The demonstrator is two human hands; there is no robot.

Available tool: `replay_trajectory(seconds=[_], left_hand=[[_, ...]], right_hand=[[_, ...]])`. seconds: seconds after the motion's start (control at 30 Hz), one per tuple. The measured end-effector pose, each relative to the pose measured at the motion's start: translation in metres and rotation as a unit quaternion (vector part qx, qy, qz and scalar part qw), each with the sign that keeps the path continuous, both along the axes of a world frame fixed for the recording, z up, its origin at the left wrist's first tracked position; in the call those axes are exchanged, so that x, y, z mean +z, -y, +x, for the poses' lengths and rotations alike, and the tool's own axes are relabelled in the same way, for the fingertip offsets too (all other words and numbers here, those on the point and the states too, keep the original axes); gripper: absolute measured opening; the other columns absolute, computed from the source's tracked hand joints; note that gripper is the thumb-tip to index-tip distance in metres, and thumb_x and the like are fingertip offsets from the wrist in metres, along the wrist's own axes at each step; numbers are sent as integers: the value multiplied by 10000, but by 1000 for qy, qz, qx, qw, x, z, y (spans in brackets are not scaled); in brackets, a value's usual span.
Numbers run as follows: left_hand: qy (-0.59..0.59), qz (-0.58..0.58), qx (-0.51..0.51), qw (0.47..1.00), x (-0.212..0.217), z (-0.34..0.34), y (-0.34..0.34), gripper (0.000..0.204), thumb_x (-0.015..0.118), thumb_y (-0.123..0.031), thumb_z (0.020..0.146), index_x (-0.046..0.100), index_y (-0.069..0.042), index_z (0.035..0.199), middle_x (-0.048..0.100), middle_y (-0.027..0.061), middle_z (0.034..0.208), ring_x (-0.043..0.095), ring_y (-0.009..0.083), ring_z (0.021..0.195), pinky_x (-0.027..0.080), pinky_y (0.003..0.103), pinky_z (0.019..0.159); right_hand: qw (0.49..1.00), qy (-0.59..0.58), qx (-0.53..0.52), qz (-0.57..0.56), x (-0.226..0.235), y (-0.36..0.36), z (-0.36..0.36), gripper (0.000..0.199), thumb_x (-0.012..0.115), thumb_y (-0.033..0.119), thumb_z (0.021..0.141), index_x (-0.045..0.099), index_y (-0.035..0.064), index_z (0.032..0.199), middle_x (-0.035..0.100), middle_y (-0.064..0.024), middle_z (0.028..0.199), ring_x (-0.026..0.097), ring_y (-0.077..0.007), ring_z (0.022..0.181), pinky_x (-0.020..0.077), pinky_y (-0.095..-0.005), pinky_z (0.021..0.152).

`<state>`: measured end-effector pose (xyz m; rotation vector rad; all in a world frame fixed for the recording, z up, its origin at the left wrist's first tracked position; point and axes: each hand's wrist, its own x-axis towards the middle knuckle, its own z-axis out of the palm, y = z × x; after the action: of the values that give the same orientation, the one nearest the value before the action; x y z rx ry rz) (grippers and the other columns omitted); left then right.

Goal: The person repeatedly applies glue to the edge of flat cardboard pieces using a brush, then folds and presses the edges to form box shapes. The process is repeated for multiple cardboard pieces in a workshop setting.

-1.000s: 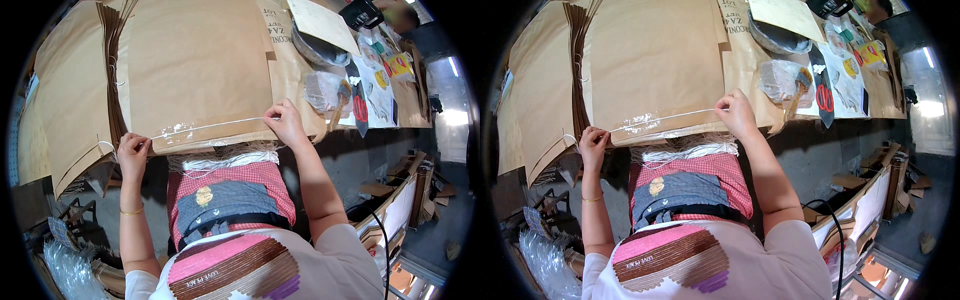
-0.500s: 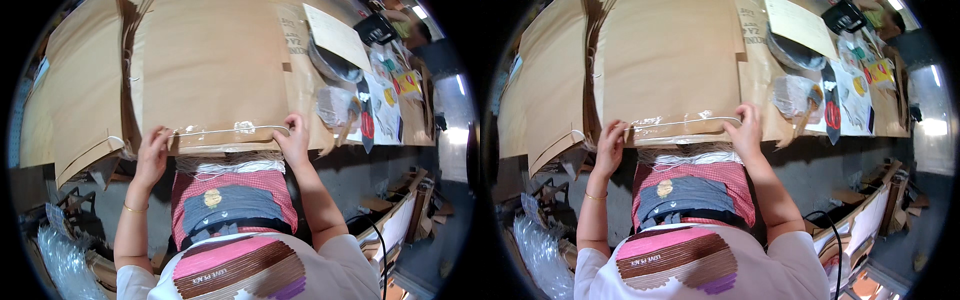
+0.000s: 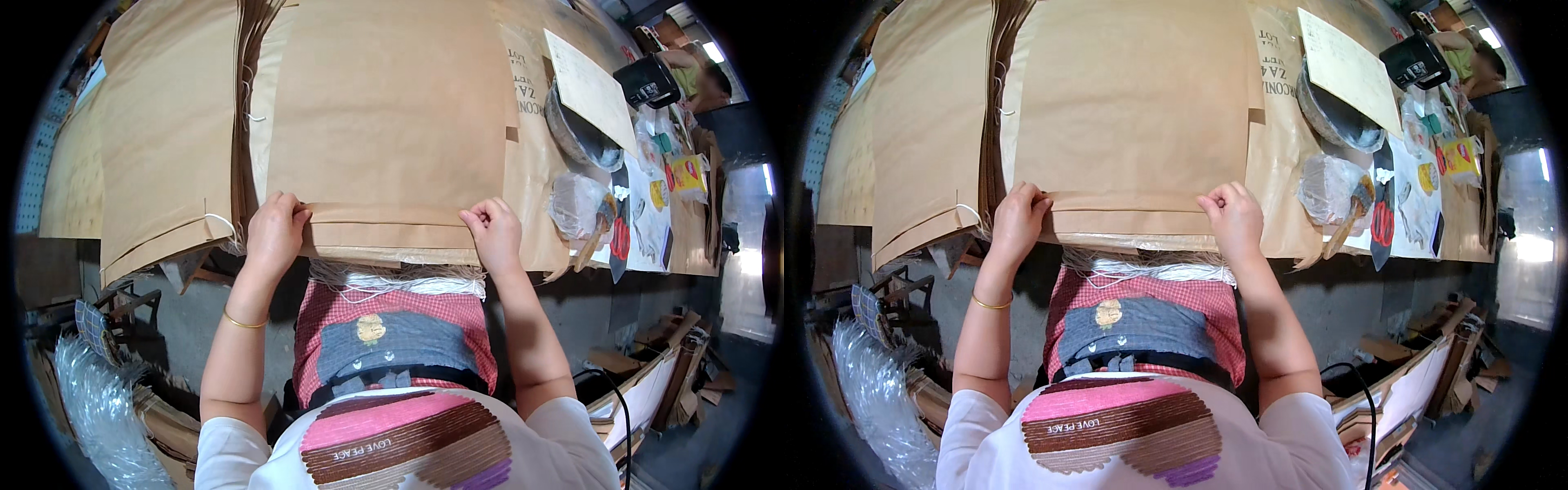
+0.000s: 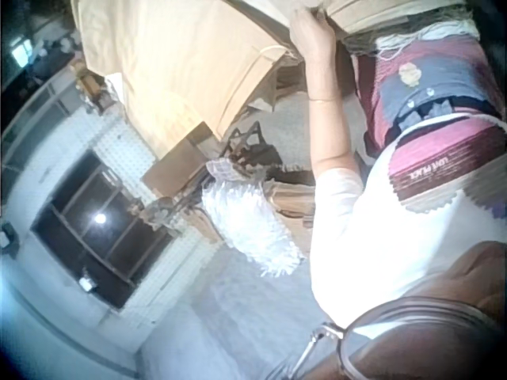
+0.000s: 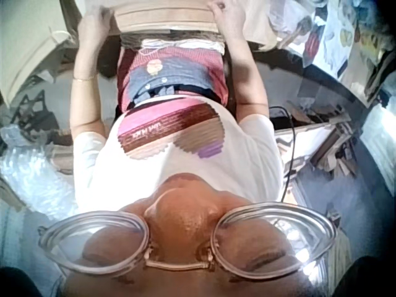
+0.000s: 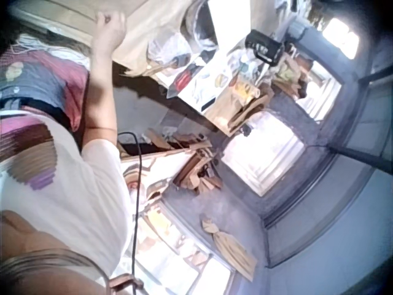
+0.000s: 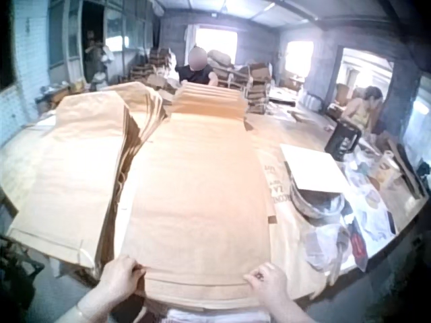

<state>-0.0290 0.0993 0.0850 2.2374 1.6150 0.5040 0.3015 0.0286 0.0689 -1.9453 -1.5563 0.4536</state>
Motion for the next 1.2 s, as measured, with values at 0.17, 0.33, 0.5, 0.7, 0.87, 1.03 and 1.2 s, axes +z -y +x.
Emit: replay_trajectory(seconds=[0.17,0.33,0.5,0.7,0.87,1.03,1.2], left_hand=[[-124,99,65,985,-5,15,13,330,588,-109,847,477,1,1138,543,205,1017,558,394,874,454,474,769],[-159,-15,-227,961,15,65,45,877,652,-401,803,252,114,1389,260,280,1465,227,390,1385,175,439,1151],[-174,-37,-13,984,-2,4,34,1049,617,-555,777,145,125,1421,147,296,1498,102,403,1415,144,433,1155],[-121,-12,-15,992,-15,-9,31,1006,599,-545,820,151,134,1412,137,314,1491,90,420,1410,159,450,1147],[77,-38,54,995,-3,-26,41,761,639,-256,863,233,90,1406,310,301,1420,283,409,1345,242,436,1116],[582,-362,121,718,24,-20,86,393,625,-73,883,474,34,1229,637,59,954,599,120,854,499,278,788],[190,44,-5,981,26,2,85,92,617,-116,833,620,-41,887,606,162,681,594,330,603,478,384,543]], right_hand=[[941,288,-43,174,-2,-1,-20,313,667,118,797,614,49,1098,617,-119,898,610,-250,841,488,-378,746],[943,222,244,36,-10,11,-83,654,614,348,846,412,-42,1331,365,-203,1430,335,-344,1329,265,-443,1097],[968,241,-23,-64,-11,34,-13,792,628,407,845,305,-68,1390,285,-230,1474,218,-340,1395,166,-427,1140],[989,1,-120,81,-17,25,1,438,711,118,791,480,-19,1137,558,-151,1084,532,-250,1032,431,-364,908],[827,-552,-104,11,45,42,23,408,586,4,839,438,68,1215,568,-50,1006,533,-39,758,379,-165,463],[829,-554,42,-58,90,83,69,535,658,46,771,457,-8,1264,586,-71,1192,641,-131,886,527,-260,739],[949,-290,-67,-103,3,80,67,197,522,48,901,582,-16,1078,658,-78,981,609,-115,868,485,-267,748]])
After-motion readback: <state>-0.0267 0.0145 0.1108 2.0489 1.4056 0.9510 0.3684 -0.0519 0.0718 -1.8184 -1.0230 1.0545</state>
